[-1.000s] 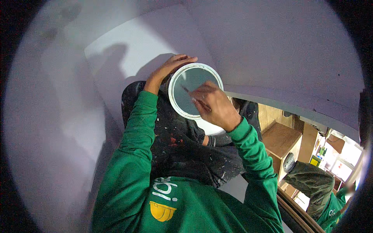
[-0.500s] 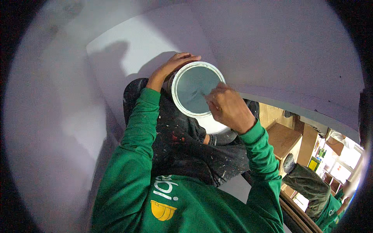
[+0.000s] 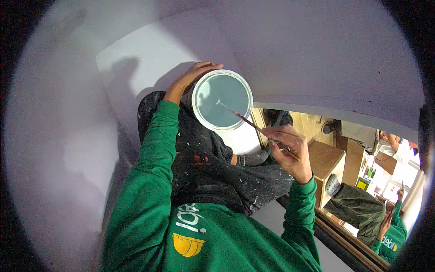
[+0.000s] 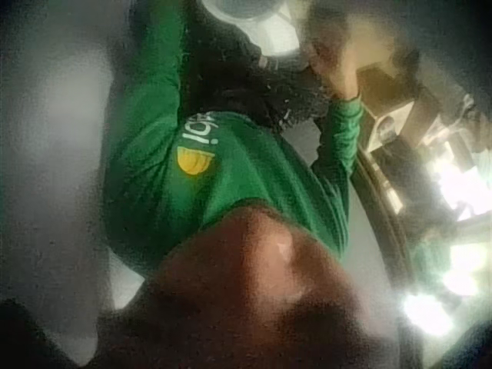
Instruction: The person is painting a wall with a brush, applying white paint along the edge where the wall meets a wooden surface. They repeatedly dip the brush into a paint can and apply paint to the wall.
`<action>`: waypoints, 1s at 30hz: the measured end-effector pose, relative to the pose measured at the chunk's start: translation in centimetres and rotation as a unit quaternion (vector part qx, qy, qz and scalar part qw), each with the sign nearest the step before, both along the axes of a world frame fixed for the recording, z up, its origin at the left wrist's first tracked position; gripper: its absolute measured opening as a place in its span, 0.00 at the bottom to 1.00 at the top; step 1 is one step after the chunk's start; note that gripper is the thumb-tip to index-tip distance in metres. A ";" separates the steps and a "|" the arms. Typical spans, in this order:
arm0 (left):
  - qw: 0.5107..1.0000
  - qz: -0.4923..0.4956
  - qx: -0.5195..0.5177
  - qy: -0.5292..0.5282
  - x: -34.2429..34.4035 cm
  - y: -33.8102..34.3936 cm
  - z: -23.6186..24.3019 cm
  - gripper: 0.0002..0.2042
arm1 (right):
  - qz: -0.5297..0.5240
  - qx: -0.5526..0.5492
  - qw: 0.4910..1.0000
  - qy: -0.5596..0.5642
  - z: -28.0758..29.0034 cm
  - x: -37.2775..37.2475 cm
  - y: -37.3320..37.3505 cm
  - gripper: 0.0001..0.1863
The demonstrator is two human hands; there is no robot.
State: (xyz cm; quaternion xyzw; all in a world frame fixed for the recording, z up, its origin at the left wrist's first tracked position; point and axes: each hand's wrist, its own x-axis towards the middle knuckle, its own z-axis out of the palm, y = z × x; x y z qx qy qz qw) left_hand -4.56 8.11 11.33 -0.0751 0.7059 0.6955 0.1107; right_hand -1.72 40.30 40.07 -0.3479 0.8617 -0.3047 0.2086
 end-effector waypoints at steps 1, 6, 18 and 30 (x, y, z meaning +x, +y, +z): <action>0.999 0.016 0.014 -0.027 -0.3 0.1 -0.6 0.21 | -0.008 -0.001 1.000 -0.002 -0.1 -0.1 0.1 0.16; 0.991 0.068 0.073 -0.089 -1.4 0.9 -0.2 0.29 | -0.061 -0.034 0.997 -0.015 1.5 2.2 3.0 0.16; 0.994 0.034 0.100 -0.005 0.1 0.0 1.1 0.40 | -0.102 -0.040 0.994 0.000 4.6 4.2 5.8 0.18; 0.995 0.039 0.086 -0.023 -0.7 0.2 -1.0 0.47 | -0.130 -0.043 0.991 -0.009 5.3 4.7 5.8 0.17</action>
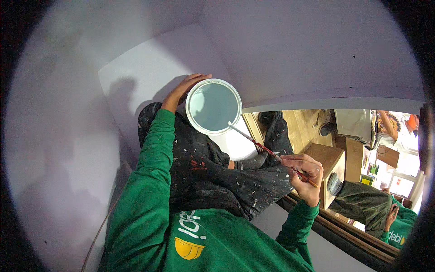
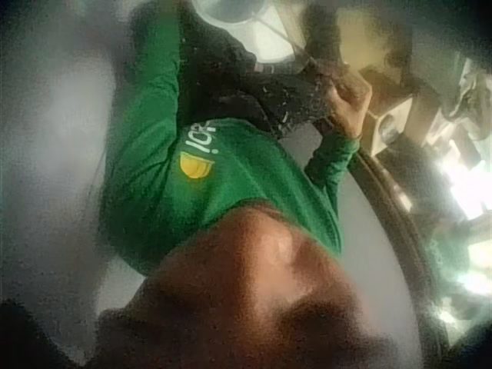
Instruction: The person is painting a wall with a brush, applying white paint along the edge where the wall meets a wooden surface. They repeatedly dip the brush into a paint can and apply paint to the wall.
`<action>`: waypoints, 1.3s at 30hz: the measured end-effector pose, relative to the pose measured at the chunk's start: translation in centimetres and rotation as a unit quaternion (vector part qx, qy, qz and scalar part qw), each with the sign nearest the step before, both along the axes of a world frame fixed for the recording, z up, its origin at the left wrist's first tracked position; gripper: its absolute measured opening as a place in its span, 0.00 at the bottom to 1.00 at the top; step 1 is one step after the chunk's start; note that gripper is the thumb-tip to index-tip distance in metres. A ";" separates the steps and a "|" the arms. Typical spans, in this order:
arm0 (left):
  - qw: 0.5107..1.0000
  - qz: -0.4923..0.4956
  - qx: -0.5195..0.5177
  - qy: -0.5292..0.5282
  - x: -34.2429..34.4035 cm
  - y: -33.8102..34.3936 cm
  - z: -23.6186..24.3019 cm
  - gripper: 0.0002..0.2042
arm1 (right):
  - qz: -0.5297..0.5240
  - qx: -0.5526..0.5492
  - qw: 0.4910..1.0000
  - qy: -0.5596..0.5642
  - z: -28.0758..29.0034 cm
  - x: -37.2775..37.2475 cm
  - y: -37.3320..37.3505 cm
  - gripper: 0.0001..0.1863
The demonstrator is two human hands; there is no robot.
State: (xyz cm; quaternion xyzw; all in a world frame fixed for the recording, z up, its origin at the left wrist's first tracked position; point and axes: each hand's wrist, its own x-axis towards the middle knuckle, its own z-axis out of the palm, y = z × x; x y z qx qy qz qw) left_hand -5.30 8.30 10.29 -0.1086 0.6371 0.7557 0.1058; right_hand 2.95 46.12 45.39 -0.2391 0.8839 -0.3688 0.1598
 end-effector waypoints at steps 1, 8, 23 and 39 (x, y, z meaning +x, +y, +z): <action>1.000 -0.003 0.001 -0.008 0.0 0.0 0.1 0.48 | -0.001 -0.001 1.000 0.005 -0.1 0.0 0.2 0.16; 1.000 0.006 0.000 -0.026 0.4 -0.2 0.8 0.50 | -0.023 -0.014 1.000 -0.007 -0.6 -0.2 1.0 0.13; 0.989 0.130 0.017 -0.071 0.6 2.2 3.2 0.30 | -0.191 -0.178 0.959 -0.109 -6.9 2.2 5.4 0.12; 0.961 0.226 -0.150 0.063 4.1 -4.1 2.6 0.18 | -0.181 -0.456 0.836 -0.246 -9.5 4.0 9.3 0.17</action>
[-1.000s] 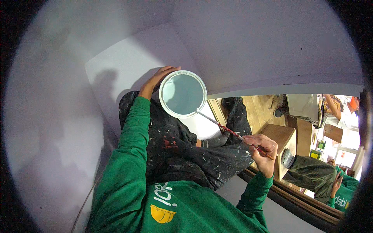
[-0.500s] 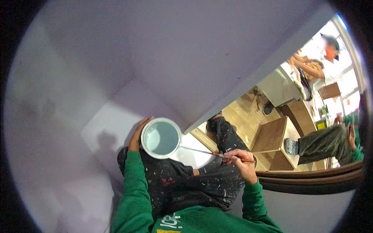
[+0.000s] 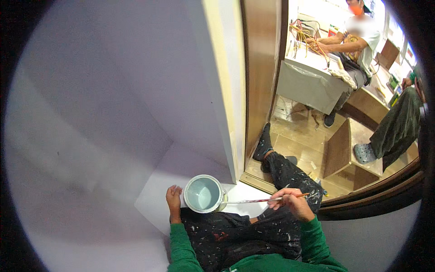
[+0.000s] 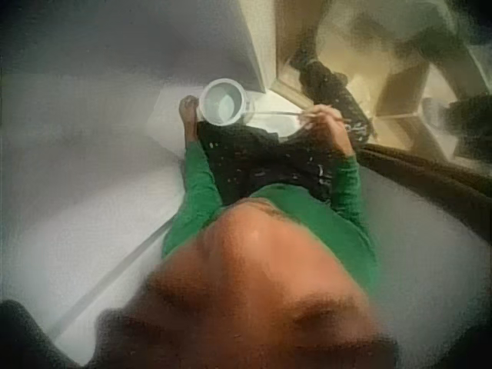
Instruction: The person is painting a wall with a brush, applying white paint along the edge where the wall meets a wooden surface. They repeatedly dip the brush into a paint can and apply paint to the wall.
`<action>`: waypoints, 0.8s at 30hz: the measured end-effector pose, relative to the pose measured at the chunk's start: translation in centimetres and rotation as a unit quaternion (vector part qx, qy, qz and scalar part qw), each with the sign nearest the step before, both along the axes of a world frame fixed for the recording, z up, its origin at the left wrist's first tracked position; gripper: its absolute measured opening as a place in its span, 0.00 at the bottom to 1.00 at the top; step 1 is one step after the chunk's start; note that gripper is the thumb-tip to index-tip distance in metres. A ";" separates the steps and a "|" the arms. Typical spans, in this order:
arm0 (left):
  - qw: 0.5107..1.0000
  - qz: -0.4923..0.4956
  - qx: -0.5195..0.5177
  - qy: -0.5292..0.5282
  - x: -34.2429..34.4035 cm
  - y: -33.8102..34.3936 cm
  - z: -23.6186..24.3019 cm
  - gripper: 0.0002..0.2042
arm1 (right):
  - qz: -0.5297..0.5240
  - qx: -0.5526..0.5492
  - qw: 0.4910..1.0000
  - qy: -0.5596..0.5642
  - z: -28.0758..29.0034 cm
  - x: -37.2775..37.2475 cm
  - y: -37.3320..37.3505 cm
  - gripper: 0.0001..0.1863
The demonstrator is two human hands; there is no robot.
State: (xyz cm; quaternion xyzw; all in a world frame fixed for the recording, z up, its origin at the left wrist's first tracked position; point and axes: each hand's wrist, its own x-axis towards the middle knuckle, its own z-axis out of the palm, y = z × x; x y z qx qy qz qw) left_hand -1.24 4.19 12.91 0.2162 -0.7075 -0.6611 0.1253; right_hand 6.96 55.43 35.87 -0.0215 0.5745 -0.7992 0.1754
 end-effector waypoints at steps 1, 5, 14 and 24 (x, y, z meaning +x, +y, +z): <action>0.993 0.000 -0.113 -0.040 1.5 0.1 1.9 0.18 | -0.022 -0.037 0.999 -0.006 -0.9 0.0 0.6 0.13; 0.914 0.010 -0.375 -0.156 7.5 0.3 5.7 0.22 | -0.093 -0.176 0.980 -0.005 -2.1 -1.1 0.8 0.10; 0.866 0.107 -0.455 -0.179 12.4 4.5 5.6 0.25 | -0.014 -0.389 0.917 0.092 -0.4 -7.1 2.4 0.17; 0.876 0.136 -0.414 -0.207 12.2 4.7 6.3 0.24 | 0.022 -0.350 0.883 0.312 8.5 -16.3 1.6 0.13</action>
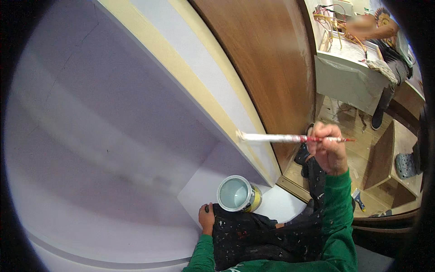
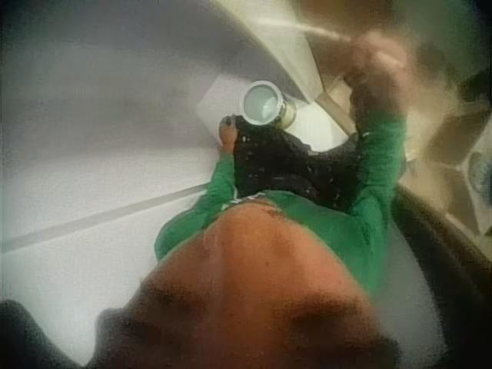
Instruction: The person is painting a wall with a brush, applying white paint along the edge where the wall meets a wooden surface. They repeatedly dip the brush into a paint can and apply paint to the wall.
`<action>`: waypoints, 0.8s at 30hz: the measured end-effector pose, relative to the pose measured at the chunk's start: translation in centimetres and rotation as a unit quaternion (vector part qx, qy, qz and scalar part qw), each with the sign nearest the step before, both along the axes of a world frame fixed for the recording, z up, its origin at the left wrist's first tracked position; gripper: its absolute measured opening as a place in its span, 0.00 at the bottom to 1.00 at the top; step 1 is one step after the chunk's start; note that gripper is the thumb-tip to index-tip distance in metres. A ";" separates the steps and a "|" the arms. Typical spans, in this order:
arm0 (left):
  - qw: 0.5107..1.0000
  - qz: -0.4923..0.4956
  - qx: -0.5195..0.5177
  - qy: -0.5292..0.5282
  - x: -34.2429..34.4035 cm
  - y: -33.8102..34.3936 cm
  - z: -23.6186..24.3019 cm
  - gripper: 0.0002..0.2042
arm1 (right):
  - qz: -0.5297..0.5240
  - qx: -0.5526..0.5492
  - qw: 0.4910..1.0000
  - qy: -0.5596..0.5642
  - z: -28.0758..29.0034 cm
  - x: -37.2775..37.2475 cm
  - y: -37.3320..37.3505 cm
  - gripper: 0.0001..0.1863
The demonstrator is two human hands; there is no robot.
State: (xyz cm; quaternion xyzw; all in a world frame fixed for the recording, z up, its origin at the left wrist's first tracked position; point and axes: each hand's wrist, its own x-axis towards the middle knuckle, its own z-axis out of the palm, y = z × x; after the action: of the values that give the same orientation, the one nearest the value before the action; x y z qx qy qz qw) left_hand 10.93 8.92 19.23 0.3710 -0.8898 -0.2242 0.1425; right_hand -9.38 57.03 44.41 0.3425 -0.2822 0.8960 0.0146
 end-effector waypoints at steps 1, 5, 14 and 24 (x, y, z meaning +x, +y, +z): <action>1.000 0.002 -0.006 -0.002 0.0 0.1 0.0 0.24 | -0.007 0.017 1.000 0.002 0.9 -0.9 0.1 0.15; 1.000 -0.005 -0.022 -0.002 -0.4 0.5 0.1 0.24 | 0.001 0.049 0.999 0.003 4.0 -4.1 0.7 0.15; 1.000 0.004 -0.026 0.012 -0.2 0.3 -0.2 0.23 | 0.046 0.100 0.992 0.066 7.9 -7.6 0.0 0.13; 1.000 -0.005 -0.011 0.012 -0.4 0.4 -0.4 0.23 | 0.056 0.055 0.996 0.031 6.1 -8.1 0.0 0.14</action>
State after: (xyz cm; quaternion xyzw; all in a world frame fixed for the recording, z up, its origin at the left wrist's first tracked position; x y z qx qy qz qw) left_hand 10.55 9.33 18.78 0.3627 -0.8920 -0.2199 0.1560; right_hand -17.47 57.03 50.52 0.3852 -0.3112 0.8676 -0.0455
